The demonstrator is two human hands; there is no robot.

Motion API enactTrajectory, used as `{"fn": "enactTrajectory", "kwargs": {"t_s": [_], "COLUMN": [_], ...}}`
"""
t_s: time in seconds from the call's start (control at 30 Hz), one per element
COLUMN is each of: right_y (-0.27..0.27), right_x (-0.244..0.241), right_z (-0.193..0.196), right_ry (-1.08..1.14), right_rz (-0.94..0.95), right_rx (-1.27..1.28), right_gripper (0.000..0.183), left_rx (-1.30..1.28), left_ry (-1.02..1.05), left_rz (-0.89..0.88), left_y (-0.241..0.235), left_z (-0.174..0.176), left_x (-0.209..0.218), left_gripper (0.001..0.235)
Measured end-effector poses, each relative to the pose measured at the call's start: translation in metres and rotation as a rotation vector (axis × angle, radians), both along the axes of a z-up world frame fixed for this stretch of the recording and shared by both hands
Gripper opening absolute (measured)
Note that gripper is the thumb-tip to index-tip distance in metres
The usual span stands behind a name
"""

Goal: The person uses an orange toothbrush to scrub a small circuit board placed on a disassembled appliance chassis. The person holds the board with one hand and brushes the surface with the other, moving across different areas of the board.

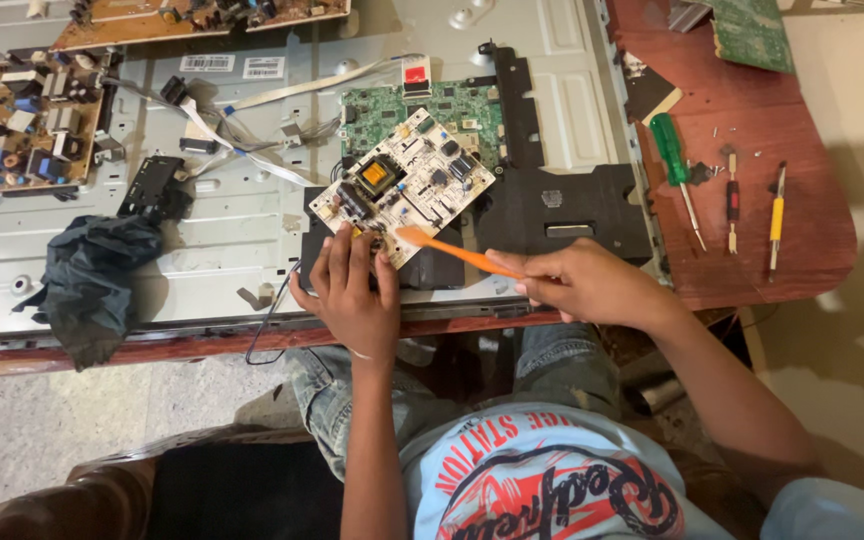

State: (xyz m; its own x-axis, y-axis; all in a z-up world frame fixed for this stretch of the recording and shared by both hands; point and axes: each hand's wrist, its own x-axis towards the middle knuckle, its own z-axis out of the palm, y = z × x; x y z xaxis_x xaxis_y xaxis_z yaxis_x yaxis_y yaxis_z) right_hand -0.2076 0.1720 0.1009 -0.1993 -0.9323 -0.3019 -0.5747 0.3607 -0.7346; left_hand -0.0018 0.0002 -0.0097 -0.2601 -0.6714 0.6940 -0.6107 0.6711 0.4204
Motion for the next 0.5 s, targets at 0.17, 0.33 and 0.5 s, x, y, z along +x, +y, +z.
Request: {"fn": "enactTrajectory", "kwargs": {"t_s": [0.17,0.33,0.5], "right_y": [-0.0004,-0.0003,-0.0028], "right_x": [0.0011,0.0021,0.0030], "right_z": [0.0016,0.0034,0.0059], "right_ry": [0.003,0.005,0.061], "right_rz": [-0.087,0.058,-0.058], "right_rx": [0.017,-0.026,-0.005], "right_gripper": [0.045,0.039,0.050], "left_rx": [-0.008,-0.004,0.008], "left_ry": [0.003,0.001,0.005], "left_rz": [0.000,0.004,0.002], "left_y": [-0.0013,-0.0008,0.0002], "left_z": [0.0020,0.0008,0.0028], "left_x": [0.0004,-0.0004,-0.0003], "left_gripper": [0.023,0.023,0.023]}}
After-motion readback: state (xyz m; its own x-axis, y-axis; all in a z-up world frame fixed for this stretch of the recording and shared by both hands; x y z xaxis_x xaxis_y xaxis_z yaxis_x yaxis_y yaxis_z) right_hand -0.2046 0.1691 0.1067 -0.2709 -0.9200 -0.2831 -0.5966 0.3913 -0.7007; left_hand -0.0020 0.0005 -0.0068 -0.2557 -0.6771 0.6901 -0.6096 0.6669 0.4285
